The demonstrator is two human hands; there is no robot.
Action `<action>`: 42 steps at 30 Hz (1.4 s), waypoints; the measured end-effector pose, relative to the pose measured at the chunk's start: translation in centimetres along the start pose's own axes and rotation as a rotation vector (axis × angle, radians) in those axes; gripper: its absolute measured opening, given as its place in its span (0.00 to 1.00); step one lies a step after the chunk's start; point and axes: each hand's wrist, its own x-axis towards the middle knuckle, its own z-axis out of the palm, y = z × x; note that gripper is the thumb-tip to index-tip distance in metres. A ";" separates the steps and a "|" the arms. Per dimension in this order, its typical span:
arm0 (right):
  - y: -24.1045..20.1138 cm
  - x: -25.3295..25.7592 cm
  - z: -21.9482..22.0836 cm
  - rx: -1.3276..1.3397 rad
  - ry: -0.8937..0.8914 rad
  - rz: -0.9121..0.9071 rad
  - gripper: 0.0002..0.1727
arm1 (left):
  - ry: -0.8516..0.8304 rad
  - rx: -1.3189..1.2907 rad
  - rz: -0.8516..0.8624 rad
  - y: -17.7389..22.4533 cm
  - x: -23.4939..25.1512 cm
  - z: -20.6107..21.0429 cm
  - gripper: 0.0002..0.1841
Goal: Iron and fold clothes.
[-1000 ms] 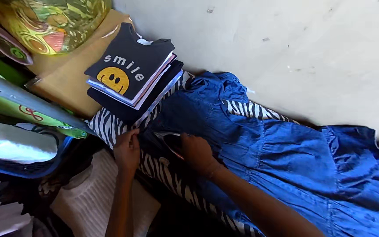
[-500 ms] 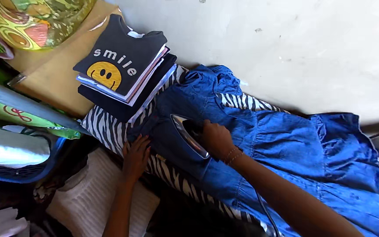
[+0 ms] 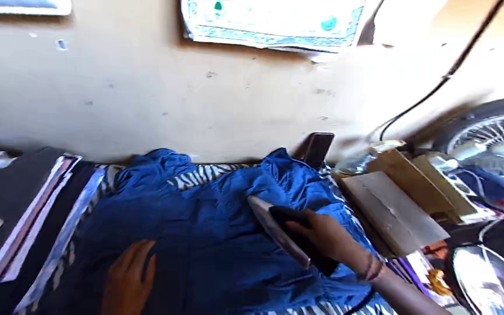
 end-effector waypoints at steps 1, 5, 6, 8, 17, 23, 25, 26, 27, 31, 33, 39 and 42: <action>2.3 -0.2 -0.5 0.020 0.075 0.047 0.37 | -0.005 -0.045 0.069 1.6 2.1 1.8 0.17; 9.0 0.1 0.6 -0.007 0.076 0.281 0.38 | -0.191 -0.143 0.148 5.6 10.2 7.1 0.19; 10.8 0.2 1.1 0.015 0.056 0.333 0.38 | -0.248 -0.126 0.154 5.6 11.7 7.9 0.20; 14.1 0.4 -0.2 0.055 0.104 0.359 0.38 | -0.308 -0.094 0.157 4.6 14.5 8.6 0.21; 26.0 5.0 -7.5 0.033 0.307 0.469 0.36 | -0.584 0.185 0.099 -3.5 16.7 6.5 0.33; 30.3 6.6 -7.2 -0.037 0.387 0.412 0.42 | -0.656 0.339 0.133 -0.8 20.0 5.0 0.33; 26.4 6.3 -7.6 -0.138 0.481 0.329 0.45 | -0.769 0.395 0.137 -0.6 22.1 4.4 0.35; 23.2 6.6 -7.6 -0.177 0.537 0.220 0.43 | -0.824 0.416 0.140 -0.5 23.1 4.1 0.35; 19.2 7.2 -7.4 -0.181 0.563 0.082 0.36 | -0.879 0.438 0.142 -0.4 24.0 4.0 0.34; 4.2 15.4 -2.7 -0.079 0.376 -0.548 0.18 | -1.069 0.631 0.081 -0.1 26.2 4.0 0.37; -0.3 21.1 -0.5 -0.133 0.234 -0.727 0.28 | -1.089 0.710 0.042 -0.2 26.5 3.8 0.35; -1.1 23.9 -2.8 -0.380 0.019 -0.419 0.26 | -0.724 0.546 0.127 -5.0 25.0 -0.3 0.15; 4.0 17.0 -4.2 -0.346 0.397 -0.518 0.15 | -0.399 0.464 0.322 -6.4 21.2 -2.0 0.11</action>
